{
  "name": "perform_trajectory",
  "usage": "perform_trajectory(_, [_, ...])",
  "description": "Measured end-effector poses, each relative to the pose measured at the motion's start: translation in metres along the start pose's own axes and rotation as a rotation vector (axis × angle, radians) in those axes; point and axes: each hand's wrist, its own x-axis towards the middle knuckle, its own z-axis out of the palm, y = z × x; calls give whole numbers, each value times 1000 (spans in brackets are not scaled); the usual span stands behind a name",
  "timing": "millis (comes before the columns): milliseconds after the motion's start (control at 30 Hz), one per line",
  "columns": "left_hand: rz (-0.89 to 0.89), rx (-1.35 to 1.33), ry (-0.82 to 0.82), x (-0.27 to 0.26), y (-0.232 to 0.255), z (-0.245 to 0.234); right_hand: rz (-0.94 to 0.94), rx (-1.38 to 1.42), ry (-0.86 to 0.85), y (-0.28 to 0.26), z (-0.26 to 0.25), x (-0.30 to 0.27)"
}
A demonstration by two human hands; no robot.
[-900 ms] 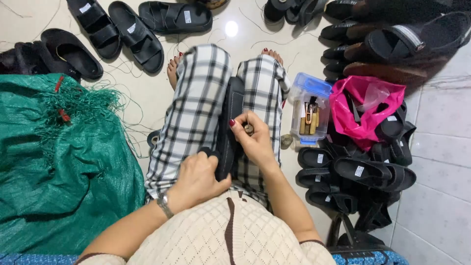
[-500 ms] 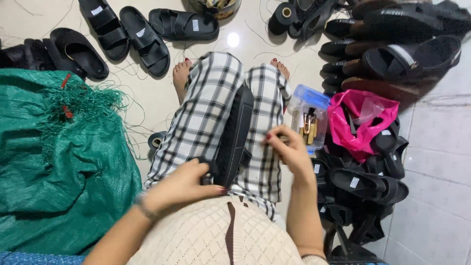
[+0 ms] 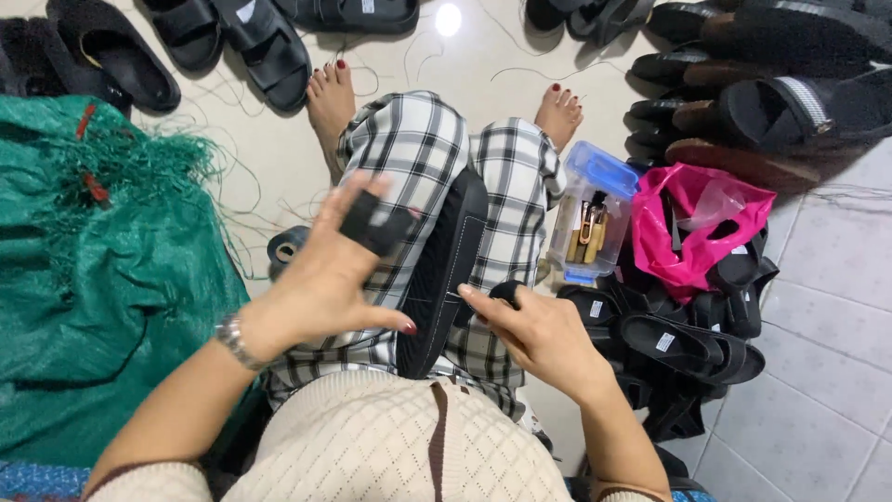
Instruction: A person is manually repairing a sandal by stitching the upper component to the sole while sitting on the floor.
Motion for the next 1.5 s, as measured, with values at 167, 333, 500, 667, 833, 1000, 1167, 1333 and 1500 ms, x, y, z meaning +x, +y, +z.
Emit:
perform_trajectory(167, [171,-65,33,8,1,26,-4,2,13,2,-4,4])
perform_trajectory(333, [208,-26,50,8,0,34,-24,-15,-22,-2,-14,7])
perform_trajectory(500, [236,-47,131,13,2,41,32,-127,-198,-18,-28,12])
perform_trajectory(667, [255,-96,189,19,-2,41,-3,1,-235,-13,-27,30])
perform_trajectory(833, [274,-77,211,15,-7,46,-26,72,-93,-17,-22,45])
perform_trajectory(1000, [108,-241,424,-13,-1,63,49,-43,31,-29,-21,34])
perform_trajectory(1167, [-109,-1274,110,-45,17,39,67,-189,86,-40,-9,27])
perform_trajectory(1333, [-396,-1482,31,-37,29,63,17,-281,55,-17,13,20])
perform_trajectory(1500, [-512,-1246,152,-40,44,62,-65,-287,115,-14,15,25])
